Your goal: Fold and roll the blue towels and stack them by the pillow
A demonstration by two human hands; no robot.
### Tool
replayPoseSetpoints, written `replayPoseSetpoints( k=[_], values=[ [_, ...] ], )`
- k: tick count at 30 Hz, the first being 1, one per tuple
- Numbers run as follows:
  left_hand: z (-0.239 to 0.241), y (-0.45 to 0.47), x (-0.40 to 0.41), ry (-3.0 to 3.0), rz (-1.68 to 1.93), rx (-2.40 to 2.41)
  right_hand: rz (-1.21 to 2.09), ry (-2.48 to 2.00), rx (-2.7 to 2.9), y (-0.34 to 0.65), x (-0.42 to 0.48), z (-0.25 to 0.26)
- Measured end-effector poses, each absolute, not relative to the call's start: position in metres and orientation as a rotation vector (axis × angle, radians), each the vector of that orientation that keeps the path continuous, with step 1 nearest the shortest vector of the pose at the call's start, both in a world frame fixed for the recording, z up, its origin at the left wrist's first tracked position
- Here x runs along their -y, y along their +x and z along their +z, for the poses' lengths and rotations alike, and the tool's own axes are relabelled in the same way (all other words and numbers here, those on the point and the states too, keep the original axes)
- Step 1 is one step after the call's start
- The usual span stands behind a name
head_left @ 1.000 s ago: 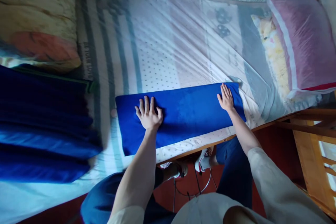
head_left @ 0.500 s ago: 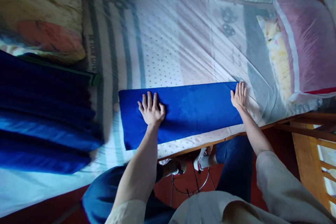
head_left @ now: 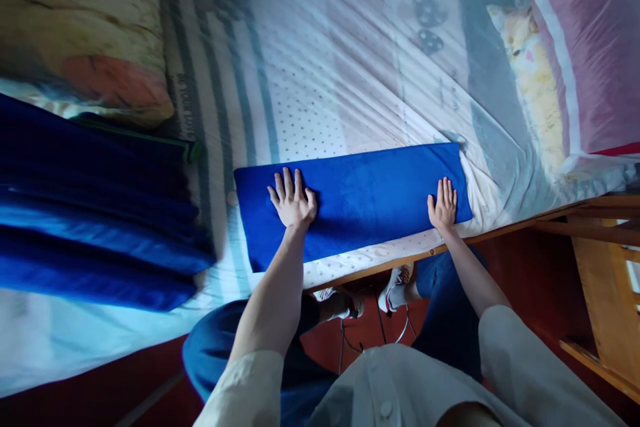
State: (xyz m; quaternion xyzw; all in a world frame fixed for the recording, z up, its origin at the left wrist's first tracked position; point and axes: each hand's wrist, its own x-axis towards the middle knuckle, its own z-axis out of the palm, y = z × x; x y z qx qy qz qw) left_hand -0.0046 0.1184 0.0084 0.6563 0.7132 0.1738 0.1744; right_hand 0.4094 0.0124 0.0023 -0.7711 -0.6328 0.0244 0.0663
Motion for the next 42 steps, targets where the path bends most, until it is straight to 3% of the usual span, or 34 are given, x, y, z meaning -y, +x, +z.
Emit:
replayPoseSetpoints(
  k=[9,17,23,26,32,42],
  values=[
    [0.031,-0.047,-0.047,1.871,0.416,-2.105,0.09,-2.253,1.911,0.43,-0.002,0.01],
    [0.02,-0.078,0.026,1.627,0.396,-2.363,0.14,-2.382,1.661,0.469,0.026,0.011],
    [0.01,-0.071,0.043,1.498,0.485,-2.419,0.202,-2.404,1.435,0.42,0.067,0.033],
    [0.005,-0.063,0.056,1.438,0.523,-2.439,0.424,-2.155,1.167,0.355,0.1,0.036],
    [0.007,-0.033,0.09,1.542,0.507,-2.382,1.221,-1.606,0.375,0.23,0.137,0.034],
    [0.021,0.045,0.105,2.208,0.333,-1.61,1.45,-1.363,-0.124,0.196,0.087,0.039]
  ],
)
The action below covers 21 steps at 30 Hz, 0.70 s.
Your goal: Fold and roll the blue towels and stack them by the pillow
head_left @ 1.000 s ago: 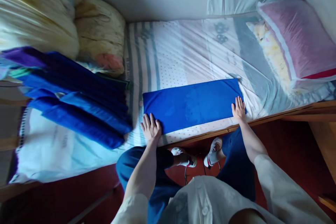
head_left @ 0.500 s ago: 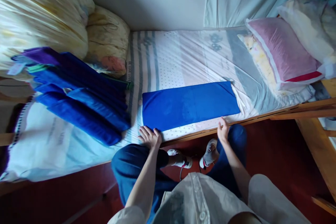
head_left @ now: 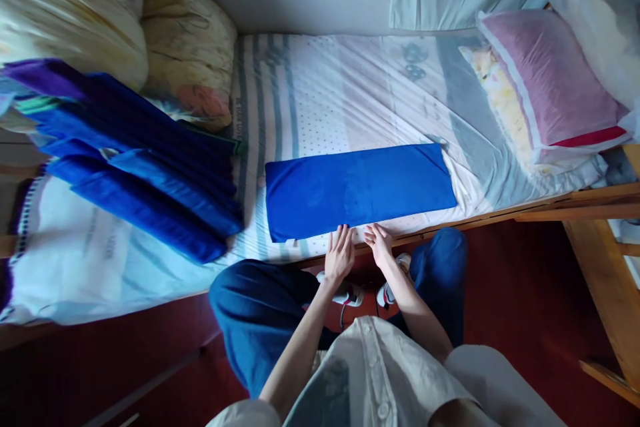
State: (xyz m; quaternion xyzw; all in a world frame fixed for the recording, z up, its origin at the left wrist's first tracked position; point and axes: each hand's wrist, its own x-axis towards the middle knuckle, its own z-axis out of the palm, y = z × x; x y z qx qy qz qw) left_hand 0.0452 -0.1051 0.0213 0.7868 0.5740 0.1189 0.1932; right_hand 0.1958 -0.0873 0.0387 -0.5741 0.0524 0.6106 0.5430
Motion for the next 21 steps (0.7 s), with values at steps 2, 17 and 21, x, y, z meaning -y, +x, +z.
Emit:
replayPoseSetpoints(
  k=[2,17,21],
  values=[
    [0.024,0.055,0.08,2.244,0.265,-1.487,1.44,-1.363,-0.211,0.193,0.078,0.035],
    [0.051,0.126,-0.149,2.283,-0.298,-1.344,1.44,-1.387,-0.231,0.182,0.068,0.02],
    [0.056,0.143,-0.184,2.183,-0.385,-1.433,1.46,-1.378,-0.277,0.182,0.069,0.011]
  ],
)
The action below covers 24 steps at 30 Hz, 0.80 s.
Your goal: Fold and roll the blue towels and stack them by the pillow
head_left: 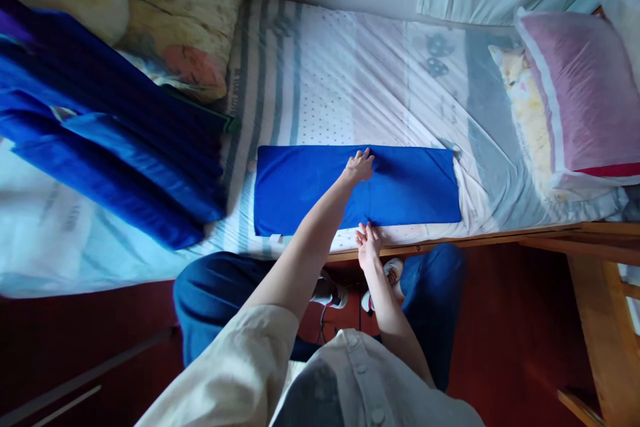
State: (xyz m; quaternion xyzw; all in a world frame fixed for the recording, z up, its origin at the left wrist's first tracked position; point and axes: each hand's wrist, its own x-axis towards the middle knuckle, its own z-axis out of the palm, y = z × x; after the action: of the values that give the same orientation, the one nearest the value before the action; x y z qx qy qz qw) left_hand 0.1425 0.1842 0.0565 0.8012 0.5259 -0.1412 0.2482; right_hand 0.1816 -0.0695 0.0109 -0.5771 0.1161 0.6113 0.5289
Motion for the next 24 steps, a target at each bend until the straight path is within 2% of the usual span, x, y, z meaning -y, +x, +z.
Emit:
replayPoseSetpoints(
  k=[4,10,14,24],
  values=[
    [0.053,0.152,-0.205,2.12,-0.374,-1.46,1.464,-1.371,-0.284,0.184,0.072,0.009],
    [0.044,0.16,-0.219,2.114,-0.143,-1.564,1.493,-1.348,-0.249,0.185,0.072,0.012],
    [0.045,0.16,-0.224,2.094,-0.174,-1.591,1.499,-1.377,-0.218,0.186,0.072,0.013],
    [0.099,0.151,-0.21,2.018,-0.062,-1.657,1.482,-1.301,-0.243,0.195,0.092,0.027]
  ],
)
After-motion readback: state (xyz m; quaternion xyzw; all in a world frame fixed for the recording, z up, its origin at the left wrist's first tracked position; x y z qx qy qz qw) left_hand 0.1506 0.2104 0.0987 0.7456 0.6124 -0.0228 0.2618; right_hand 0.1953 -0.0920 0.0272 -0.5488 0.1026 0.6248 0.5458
